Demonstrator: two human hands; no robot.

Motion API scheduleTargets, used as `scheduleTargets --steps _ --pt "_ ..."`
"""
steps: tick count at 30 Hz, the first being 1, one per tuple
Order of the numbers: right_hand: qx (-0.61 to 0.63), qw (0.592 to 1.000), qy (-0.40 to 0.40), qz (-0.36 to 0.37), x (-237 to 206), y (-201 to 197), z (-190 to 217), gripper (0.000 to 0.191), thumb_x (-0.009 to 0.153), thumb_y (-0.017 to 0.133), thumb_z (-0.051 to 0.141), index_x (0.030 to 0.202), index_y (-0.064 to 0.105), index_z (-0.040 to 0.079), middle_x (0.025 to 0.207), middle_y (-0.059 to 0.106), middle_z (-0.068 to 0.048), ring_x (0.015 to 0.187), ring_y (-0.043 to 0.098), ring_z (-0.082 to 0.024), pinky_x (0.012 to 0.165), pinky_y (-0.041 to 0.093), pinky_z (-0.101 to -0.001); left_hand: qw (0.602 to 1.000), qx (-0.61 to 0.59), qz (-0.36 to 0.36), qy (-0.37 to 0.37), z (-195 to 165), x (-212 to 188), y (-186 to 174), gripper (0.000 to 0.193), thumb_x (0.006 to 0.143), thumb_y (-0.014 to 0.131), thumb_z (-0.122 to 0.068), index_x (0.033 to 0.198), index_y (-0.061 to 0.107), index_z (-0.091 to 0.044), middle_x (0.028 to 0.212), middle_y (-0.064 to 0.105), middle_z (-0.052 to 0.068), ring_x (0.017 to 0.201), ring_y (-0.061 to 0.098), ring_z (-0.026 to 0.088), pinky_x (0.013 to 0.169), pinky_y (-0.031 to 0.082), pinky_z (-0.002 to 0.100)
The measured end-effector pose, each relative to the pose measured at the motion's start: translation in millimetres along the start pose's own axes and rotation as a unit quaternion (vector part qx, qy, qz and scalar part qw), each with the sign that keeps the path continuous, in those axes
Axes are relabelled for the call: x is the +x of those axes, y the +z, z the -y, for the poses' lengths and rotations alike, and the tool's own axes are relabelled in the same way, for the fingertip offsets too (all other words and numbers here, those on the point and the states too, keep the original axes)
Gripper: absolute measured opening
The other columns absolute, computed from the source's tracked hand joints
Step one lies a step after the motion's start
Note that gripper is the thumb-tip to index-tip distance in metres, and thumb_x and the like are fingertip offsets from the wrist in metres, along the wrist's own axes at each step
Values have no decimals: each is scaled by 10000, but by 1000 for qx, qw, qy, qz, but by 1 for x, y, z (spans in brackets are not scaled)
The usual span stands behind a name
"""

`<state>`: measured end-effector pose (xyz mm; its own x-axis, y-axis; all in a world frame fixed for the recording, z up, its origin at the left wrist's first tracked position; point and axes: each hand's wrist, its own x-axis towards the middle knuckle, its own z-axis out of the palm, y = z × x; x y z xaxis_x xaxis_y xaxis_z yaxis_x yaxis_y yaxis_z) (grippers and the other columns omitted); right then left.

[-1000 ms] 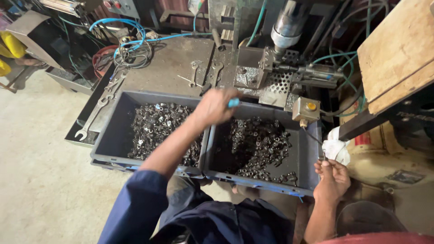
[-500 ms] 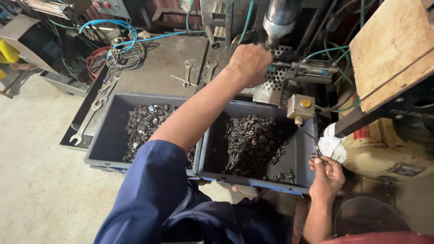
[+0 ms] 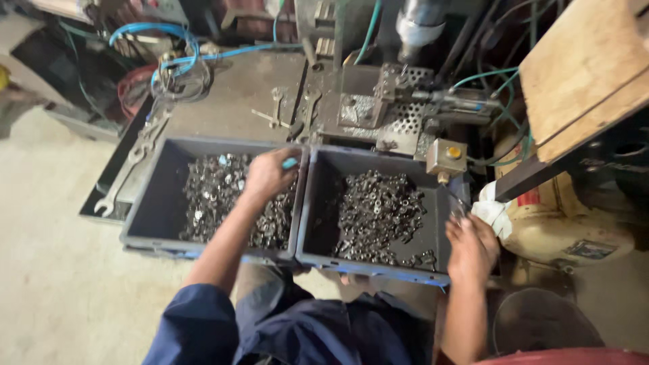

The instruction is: The person repeatedly picks small metal parts from a bin, places them into a drill press jig, and activates the machine to process each part. After each cycle, the person removes the part and returns it to the bin, continuing the sequence.

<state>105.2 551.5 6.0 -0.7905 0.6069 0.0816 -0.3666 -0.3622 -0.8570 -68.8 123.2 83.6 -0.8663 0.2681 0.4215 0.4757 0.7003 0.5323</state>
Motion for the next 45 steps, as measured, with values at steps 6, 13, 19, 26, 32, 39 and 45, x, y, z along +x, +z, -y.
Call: scheduleTargets --steps 6,13,19,26,32,39,45 --pt "38 991 54 118 49 105 -14 297 1000 624 51 1286 596 -22 1123 710 -172 991 725 -256 872 605 -357 958 270 46 -88 97 -80 -38 213 879 614 -145 1045 748 -144 1038 749 126 943 728 327 1000 496 489" --pt "78 992 75 66 131 211 -34 141 959 669 66 1084 615 26 1007 732 -155 901 734 -256 807 623 -348 935 312 98 -137 119 -85 -21 205 920 563 -208 914 755 -139 965 736 153 891 725 334 936 505 498" --pt "57 996 68 16 158 243 -37 111 954 682 81 1047 638 40 939 715 -111 780 713 -225 670 583 -326 941 295 80 -141 122 -91 -18 188 885 562 -145 867 745 -110 953 738 155 854 730 339 931 511 496" --pt "13 993 65 95 157 234 -36 202 978 666 80 1177 626 72 1035 685 -117 863 694 -250 723 597 -371 942 282 98 -154 122 -89 -17 200 893 561 -180 856 743 -109 922 740 163 849 726 335 906 512 485" --pt "-118 971 106 178 156 213 -28 433 977 629 131 1397 552 57 1151 705 -118 993 732 -249 831 606 -354 943 303 30 -132 120 -92 -18 173 850 585 -158 915 737 -108 921 741 139 834 723 334 896 511 466" --pt "-570 752 -320 81 93 134 16 367 945 742 218 1270 702 52 1236 710 -179 1136 685 -355 1006 530 -422 933 300 -6 -201 128 -91 -24 197 799 611 -160 941 746 -140 961 743 132 837 730 329 857 515 470" --pt "-663 678 -313 53 89 100 33 384 947 732 328 1229 717 67 1290 680 -169 1202 591 -392 1011 468 -506 927 317 -11 -203 133 -93 -20 178 811 618 -175 930 745 -142 960 734 135 830 733 321 870 517 471"
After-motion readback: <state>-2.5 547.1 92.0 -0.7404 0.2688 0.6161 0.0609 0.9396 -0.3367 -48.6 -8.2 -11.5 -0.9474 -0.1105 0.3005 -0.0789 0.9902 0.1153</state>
